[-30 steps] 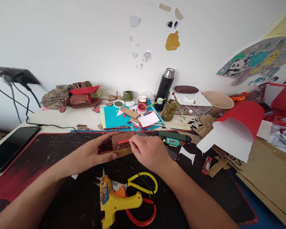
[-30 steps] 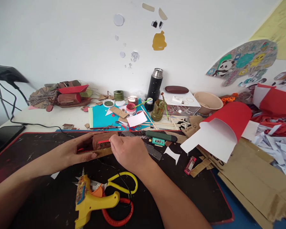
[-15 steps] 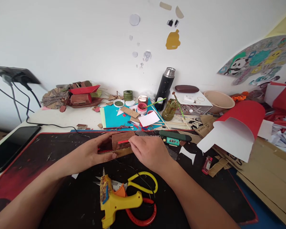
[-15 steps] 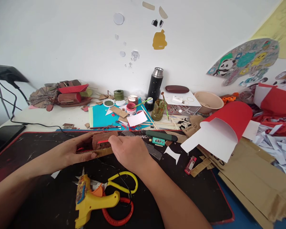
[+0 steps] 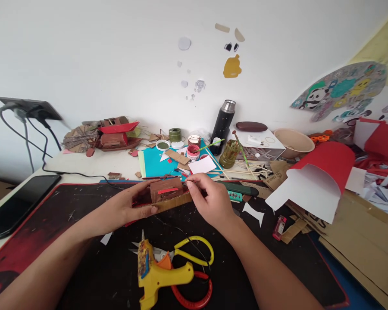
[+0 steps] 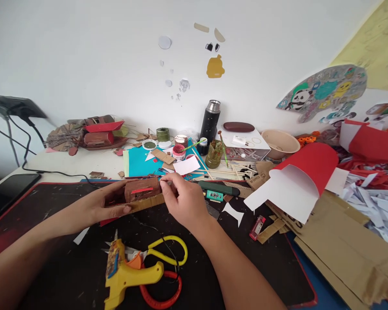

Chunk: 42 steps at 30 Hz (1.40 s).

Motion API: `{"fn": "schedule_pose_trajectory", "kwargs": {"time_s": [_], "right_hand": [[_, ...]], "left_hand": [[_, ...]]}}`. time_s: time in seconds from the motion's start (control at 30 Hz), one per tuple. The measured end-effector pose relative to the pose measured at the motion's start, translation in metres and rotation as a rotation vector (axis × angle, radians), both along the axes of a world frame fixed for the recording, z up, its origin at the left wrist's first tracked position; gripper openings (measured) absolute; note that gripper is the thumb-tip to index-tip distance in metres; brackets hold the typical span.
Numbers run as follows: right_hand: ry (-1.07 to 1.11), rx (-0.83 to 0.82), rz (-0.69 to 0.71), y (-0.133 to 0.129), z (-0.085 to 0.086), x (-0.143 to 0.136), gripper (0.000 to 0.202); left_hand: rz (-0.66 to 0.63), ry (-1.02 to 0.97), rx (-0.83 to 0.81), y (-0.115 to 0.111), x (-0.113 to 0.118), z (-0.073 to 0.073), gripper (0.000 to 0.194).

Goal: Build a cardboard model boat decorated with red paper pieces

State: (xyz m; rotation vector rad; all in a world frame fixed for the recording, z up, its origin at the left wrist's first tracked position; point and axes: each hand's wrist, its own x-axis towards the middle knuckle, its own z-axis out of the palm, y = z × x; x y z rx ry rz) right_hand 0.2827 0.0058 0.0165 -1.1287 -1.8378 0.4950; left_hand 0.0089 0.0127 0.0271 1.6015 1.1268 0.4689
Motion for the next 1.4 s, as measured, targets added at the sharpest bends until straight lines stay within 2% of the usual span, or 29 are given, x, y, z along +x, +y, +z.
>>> {"fn": "schedule_pose_trajectory", "kwargs": {"time_s": [0.13, 0.23, 0.4, 0.53, 0.7, 1.0, 1.4], "right_hand": [[0.095, -0.114, 0.01, 0.007, -0.005, 0.002, 0.022], [0.114, -0.142, 0.032, 0.01, -0.007, 0.002, 0.022], [-0.072, -0.046, -0.026, 0.008, -0.006, 0.003, 0.015], [-0.278, 0.036, -0.011, 0.004, -0.007, 0.002, 0.013], [-0.37, 0.086, -0.005, 0.002, -0.006, -0.001, 0.009], [-0.404, 0.132, 0.043, 0.002, -0.007, -0.002, 0.008], [-0.348, 0.211, 0.056, 0.001, -0.009, -0.003, 0.014]], "left_hand": [[0.016, -0.06, -0.022, 0.0, 0.003, 0.007, 0.086], [0.022, -0.058, -0.019, 0.001, 0.004, 0.01, 0.09], [0.026, -0.067, -0.018, 0.002, 0.003, 0.007, 0.084], [-0.005, -0.055, -0.015, 0.002, 0.003, 0.007, 0.084], [-0.034, -0.077, -0.048, 0.001, 0.01, 0.011, 0.086], [-0.066, -0.121, -0.106, -0.001, 0.01, 0.006, 0.078], [-0.066, -0.084, -0.071, 0.0, 0.008, 0.003, 0.074]]}}
